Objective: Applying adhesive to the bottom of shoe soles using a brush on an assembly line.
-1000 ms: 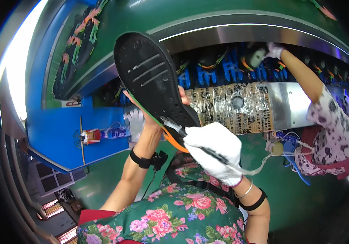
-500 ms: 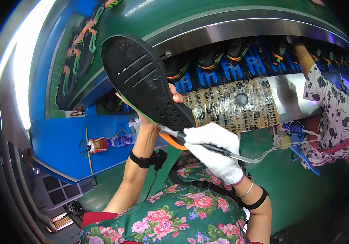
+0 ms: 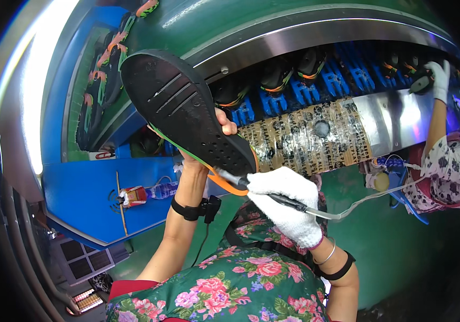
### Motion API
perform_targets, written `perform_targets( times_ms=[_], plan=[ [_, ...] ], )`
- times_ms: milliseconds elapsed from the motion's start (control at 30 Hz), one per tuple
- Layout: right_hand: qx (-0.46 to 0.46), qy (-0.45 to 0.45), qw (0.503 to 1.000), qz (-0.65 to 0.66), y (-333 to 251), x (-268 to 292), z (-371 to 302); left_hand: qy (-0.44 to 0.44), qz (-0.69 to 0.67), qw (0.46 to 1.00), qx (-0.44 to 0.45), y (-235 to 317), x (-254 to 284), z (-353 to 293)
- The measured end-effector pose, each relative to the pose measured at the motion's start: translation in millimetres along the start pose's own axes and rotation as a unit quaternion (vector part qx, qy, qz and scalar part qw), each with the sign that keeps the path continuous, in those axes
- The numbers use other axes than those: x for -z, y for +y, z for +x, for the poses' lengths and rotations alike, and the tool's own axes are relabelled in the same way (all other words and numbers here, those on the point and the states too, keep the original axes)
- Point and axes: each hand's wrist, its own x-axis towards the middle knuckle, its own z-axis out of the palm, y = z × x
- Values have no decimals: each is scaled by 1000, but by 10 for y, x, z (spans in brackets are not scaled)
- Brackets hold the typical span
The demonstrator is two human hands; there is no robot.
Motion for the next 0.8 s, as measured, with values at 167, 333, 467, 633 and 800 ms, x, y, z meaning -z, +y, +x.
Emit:
perform_targets(
  times_ms=[167, 333, 467, 633, 800],
  plan=[
    [76, -29, 993, -87, -26, 31, -15, -20, 9, 1000, 6, 18, 24, 48],
    [108, -33, 989, -96, -72, 115, 1, -10, 89, 996, 15, 17, 19, 84],
    [130, -26, 985, -113, -68, 180, -52, 4, 38, 999, 8, -32, -58, 149],
    [168, -48, 975, -138, -116, 220, -95, -4, 53, 999, 5, -133, 1, 179],
    [187, -43, 972, -136, -245, 204, -69, 48, -2, 999, 8, -241, -130, 209]
  ],
)
